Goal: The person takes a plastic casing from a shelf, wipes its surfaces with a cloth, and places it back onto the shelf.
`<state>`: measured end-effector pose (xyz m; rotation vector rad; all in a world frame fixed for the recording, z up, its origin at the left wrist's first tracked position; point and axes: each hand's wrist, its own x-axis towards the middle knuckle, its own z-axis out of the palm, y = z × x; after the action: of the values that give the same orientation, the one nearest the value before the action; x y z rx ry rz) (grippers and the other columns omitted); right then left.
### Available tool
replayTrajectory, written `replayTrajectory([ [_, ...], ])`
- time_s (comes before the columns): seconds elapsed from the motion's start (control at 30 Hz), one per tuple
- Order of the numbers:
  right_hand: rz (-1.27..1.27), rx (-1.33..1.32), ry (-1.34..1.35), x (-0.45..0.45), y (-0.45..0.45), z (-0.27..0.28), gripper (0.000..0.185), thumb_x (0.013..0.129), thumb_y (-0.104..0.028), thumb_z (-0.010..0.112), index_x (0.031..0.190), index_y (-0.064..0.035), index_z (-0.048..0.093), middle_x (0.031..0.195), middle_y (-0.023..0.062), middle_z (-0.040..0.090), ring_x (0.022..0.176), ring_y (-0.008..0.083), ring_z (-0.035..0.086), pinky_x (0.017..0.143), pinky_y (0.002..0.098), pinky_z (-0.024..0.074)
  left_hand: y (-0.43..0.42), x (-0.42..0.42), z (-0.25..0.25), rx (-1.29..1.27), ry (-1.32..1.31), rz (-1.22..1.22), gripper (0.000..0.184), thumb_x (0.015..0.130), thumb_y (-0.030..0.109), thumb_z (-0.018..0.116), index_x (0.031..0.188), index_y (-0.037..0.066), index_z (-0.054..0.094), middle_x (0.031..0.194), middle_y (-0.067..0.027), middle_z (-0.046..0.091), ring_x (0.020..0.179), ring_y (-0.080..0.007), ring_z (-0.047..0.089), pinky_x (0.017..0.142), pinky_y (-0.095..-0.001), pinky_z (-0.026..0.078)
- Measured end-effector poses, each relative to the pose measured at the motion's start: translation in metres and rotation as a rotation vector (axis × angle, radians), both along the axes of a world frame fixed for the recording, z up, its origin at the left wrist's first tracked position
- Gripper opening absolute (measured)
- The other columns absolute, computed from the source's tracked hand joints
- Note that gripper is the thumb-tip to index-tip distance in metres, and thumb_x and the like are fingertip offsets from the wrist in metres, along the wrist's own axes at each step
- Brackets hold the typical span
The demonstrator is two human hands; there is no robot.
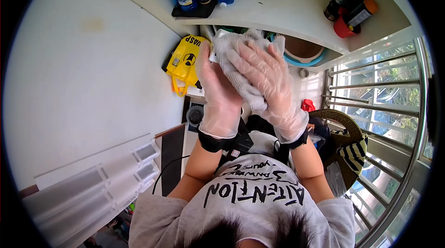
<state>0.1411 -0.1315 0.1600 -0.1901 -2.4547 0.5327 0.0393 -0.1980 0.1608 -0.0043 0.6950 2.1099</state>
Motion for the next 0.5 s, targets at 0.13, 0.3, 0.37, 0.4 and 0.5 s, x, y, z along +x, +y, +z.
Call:
replayTrajectory([
  [0.13, 0.093, -0.025, -0.003, 0.015, 0.0, -0.017, 0.054, 0.069, -0.018, 0.056, 0.121, -0.01, 0.044, 0.12, 0.0068, 0.047, 0.115, 0.027, 0.039, 0.098, 0.0408, 0.0264, -0.004, -0.005, 0.004, -0.08, 0.023, 0.042, 0.043, 0.081, 0.041, 0.042, 0.108, 0.008, 0.048, 0.103, -0.0056, 0.054, 0.097, -0.0189, 0.049, 0.087, -0.0331, 0.037],
  [0.3, -0.168, -1.283, 0.158, 0.049, 0.003, -0.041, 0.025, 0.083, -0.016, 0.048, 0.108, -0.0084, 0.05, 0.101, 0.0102, 0.057, 0.096, 0.0183, 0.054, 0.083, 0.0327, 0.0427, -0.008, -0.016, -0.003, -0.08, -0.04, 0.154, 0.035, 0.083, 0.031, 0.04, 0.105, 0.006, 0.051, 0.102, -0.0061, 0.055, 0.096, -0.0214, 0.052, 0.083, -0.0372, 0.042],
  [0.37, -0.337, -1.883, 0.358, 0.052, 0.013, -0.038, 0.022, 0.083, -0.017, 0.051, 0.102, -0.005, 0.052, 0.098, 0.0088, 0.058, 0.09, 0.0167, 0.055, 0.08, 0.0301, 0.044, -0.006, -0.018, -0.003, -0.077, -0.05, 0.131, 0.038, 0.082, 0.032, 0.042, 0.108, 0.006, 0.049, 0.105, -0.0064, 0.054, 0.099, -0.0231, 0.051, 0.082, -0.0416, 0.044],
  [0.4, -0.271, -2.036, 0.457, 0.053, 0.019, -0.035, 0.024, 0.081, -0.017, 0.054, 0.1, -0.0023, 0.053, 0.096, 0.008, 0.058, 0.088, 0.0172, 0.056, 0.08, 0.0277, 0.0437, -0.005, -0.016, 0.0, -0.071, -0.048, 0.128, 0.038, 0.082, 0.032, 0.042, 0.108, 0.006, 0.049, 0.105, -0.0064, 0.054, 0.099, -0.0231, 0.051, 0.082, -0.0417, 0.044],
  [0.5, -0.396, -1.832, 0.459, 0.055, 0.027, -0.029, 0.022, 0.08, -0.018, 0.056, 0.098, -0.0044, 0.054, 0.091, 0.0067, 0.058, 0.082, 0.0138, 0.056, 0.074, 0.0268, 0.0446, -0.002, -0.008, 0.002, -0.05, 0.016, 0.054, 0.049, 0.079, 0.043, 0.048, 0.114, 0.009, 0.044, 0.107, -0.0051, 0.05, 0.1, -0.0205, 0.049, 0.084, -0.0379, 0.04],
])
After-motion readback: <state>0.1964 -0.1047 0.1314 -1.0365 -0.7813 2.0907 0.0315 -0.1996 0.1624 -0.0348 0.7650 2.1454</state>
